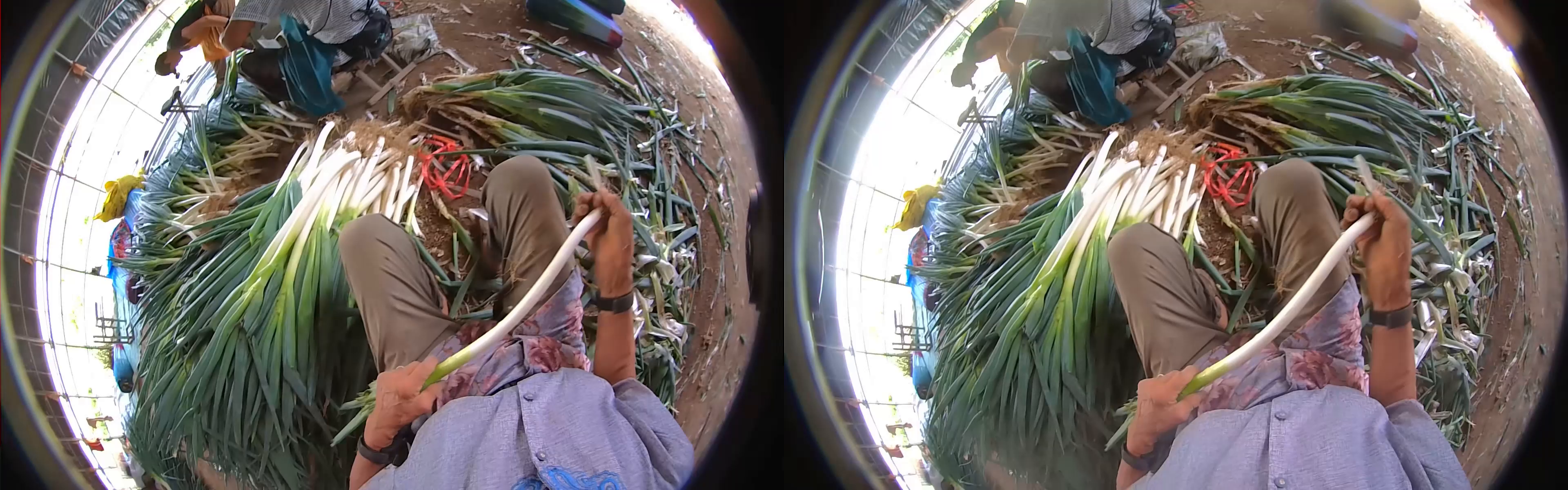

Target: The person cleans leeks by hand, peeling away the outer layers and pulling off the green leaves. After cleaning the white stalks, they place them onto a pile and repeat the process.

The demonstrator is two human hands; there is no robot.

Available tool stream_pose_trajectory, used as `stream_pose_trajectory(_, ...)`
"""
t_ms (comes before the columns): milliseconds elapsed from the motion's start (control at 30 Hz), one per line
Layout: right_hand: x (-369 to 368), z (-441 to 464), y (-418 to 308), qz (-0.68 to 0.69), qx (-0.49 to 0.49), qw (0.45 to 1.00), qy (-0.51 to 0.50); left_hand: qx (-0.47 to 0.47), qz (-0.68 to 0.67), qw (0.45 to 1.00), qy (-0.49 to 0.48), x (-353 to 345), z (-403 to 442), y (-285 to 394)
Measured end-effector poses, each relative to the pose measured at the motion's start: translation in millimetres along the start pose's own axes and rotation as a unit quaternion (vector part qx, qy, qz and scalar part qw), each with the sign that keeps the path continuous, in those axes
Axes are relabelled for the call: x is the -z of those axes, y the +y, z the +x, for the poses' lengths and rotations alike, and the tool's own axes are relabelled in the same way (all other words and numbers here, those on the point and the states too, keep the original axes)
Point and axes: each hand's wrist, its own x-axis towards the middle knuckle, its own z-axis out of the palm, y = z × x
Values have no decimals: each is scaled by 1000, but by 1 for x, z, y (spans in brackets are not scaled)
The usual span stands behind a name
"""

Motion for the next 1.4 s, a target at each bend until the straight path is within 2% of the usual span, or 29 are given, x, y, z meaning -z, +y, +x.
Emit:
stream_pose_trajectory(100,24,22,-4,111,-58,992,36,-40,87,995,15,16,3,18)
stream_pose_trajectory(133,42,39,-7,247,-153,957,8,-52,113,992,24,22,6,27)
stream_pose_trajectory(167,56,49,-9,274,-201,940,-5,-66,140,987,34,28,8,33)
stream_pose_trajectory(267,65,62,-11,322,-229,918,-24,-103,182,977,44,44,11,41)
stream_pose_trajectory(300,67,68,-17,365,-255,895,-16,-97,223,970,30,52,10,43)
stream_pose_trajectory(367,113,109,-33,391,-148,908,11,-91,301,949,-6,79,8,41)
stream_pose_trajectory(400,132,127,-44,402,-96,911,5,-61,302,951,21,95,5,41)
stream_pose_trajectory(433,158,135,-57,372,-47,926,28,-40,296,953,47,109,2,34)
stream_pose_trajectory(500,190,139,-86,306,46,947,83,12,395,913,98,135,1,16)
stream_pose_trajectory(533,190,127,-84,272,59,958,64,14,426,895,134,148,6,1)
stream_pose_trajectory(633,188,111,-63,291,-5,957,12,25,481,855,194,192,34,-64)
stream_pose_trajectory(667,170,99,-55,117,14,987,110,49,481,855,188,204,48,-88)
stream_pose_trajectory(700,164,96,-40,72,73,986,133,74,484,853,181,212,63,-111)
stream_pose_trajectory(767,155,87,-22,-94,1,985,144,67,516,832,193,221,96,-164)
stream_pose_trajectory(833,146,90,0,-199,-60,967,148,33,528,827,192,213,127,-169)
stream_pose_trajectory(900,139,94,18,-316,-102,936,120,-32,515,839,176,187,155,-151)
stream_pose_trajectory(933,136,98,25,-379,-114,914,87,-19,440,881,173,170,163,-147)
stream_pose_trajectory(967,134,104,31,-441,-127,887,51,-38,402,900,164,151,171,-141)
stream_pose_trajectory(1000,138,114,41,-562,-71,824,-13,-55,364,917,153,133,178,-132)
stream_pose_trajectory(1067,154,139,64,-757,38,636,-144,-82,296,944,123,99,192,-115)
stream_pose_trajectory(1100,154,147,76,-807,67,569,-145,-93,264,954,105,80,198,-105)
stream_pose_trajectory(1167,123,171,81,-860,6,488,-148,-90,222,968,74,64,214,-100)
stream_pose_trajectory(1267,111,217,113,-859,55,475,-180,-55,204,977,34,66,223,-106)
stream_pose_trajectory(1367,95,272,158,-863,23,449,-229,-50,219,974,27,69,227,-118)
stream_pose_trajectory(1400,90,291,172,-855,39,447,-260,-57,217,973,42,68,230,-122)
